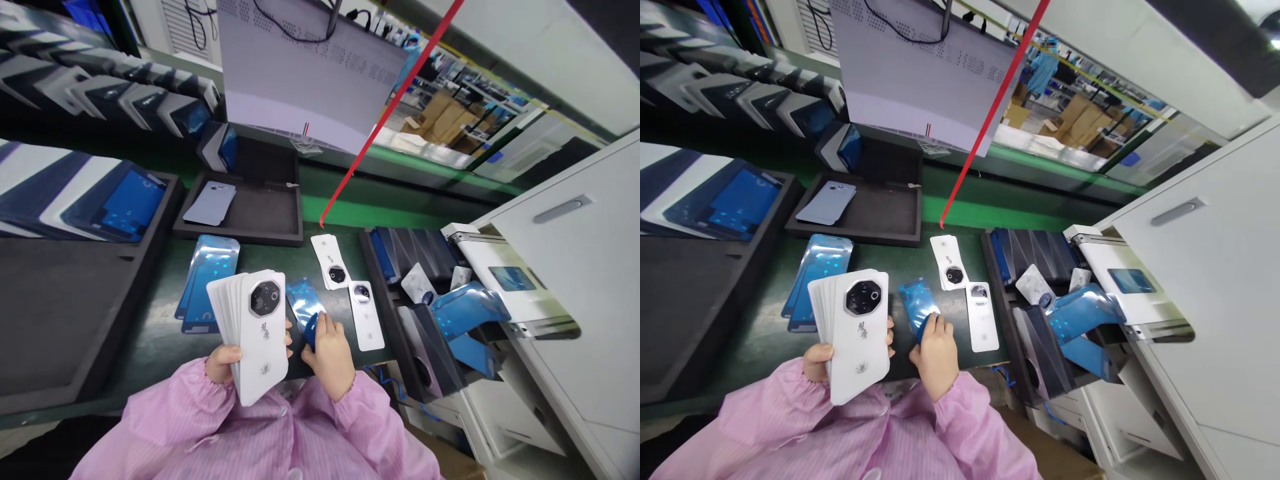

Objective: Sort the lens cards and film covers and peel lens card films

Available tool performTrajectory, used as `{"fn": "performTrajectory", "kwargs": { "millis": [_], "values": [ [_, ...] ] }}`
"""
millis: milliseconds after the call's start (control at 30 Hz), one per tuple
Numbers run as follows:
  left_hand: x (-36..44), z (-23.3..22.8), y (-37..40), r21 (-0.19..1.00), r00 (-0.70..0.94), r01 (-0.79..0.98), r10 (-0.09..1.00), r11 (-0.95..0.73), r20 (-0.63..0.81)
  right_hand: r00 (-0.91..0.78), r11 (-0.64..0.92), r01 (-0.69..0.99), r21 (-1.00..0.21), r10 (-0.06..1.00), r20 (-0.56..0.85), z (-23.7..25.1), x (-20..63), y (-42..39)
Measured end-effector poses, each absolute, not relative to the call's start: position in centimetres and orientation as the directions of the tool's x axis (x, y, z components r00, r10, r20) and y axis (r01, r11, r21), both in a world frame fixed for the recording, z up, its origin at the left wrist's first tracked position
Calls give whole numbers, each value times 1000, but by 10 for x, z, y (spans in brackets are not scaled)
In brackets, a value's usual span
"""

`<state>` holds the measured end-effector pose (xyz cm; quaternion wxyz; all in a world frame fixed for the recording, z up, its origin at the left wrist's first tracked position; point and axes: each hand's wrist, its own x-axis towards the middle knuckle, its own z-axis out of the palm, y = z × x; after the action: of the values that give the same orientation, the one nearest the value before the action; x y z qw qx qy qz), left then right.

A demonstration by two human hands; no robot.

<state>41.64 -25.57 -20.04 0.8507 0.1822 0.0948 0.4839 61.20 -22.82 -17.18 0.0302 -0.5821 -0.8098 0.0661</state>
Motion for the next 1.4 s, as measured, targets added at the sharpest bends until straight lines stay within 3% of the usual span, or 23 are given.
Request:
{"fn": "performTrajectory", "kwargs": {
  "millis": [100, 233, 300, 467, 567, 667, 1000, 1400],
  "values": [
    [417, -197, -257, 394, 498, -801, 867, 451, 21, -355, 330, 920, -213, 930, -93, -158, 623, -225],
    [415, -191, -252, 426, 450, -804, 893, 414, -18, -360, 203, 830, -519, 906, -221, -146, 646, -214],
    [415, -191, -245, 466, 463, -767, 883, 441, -75, -361, 144, 784, -605, 897, -255, -150, 653, -211],
    [426, -196, -224, 535, 470, -633, 827, 559, -309, -291, 202, 805, -558, 954, -75, -177, 655, -212],
    [436, -199, -219, 520, 448, -615, 806, 592, -387, -264, 186, 766, -616, 964, -38, -187, 654, -209],
    [440, -202, -221, 530, 447, -616, 812, 584, -375, -198, 128, 747, -652, 980, -34, -191, 653, -205],
    [437, -217, -226, 487, 443, -659, 819, 574, -365, -109, 55, 807, -589, 992, -56, -195, 648, -203],
    [440, -206, -231, 499, 360, -686, 843, 530, -400, -138, 85, 839, -537, 989, -59, -193, 643, -200]
  ]
}}
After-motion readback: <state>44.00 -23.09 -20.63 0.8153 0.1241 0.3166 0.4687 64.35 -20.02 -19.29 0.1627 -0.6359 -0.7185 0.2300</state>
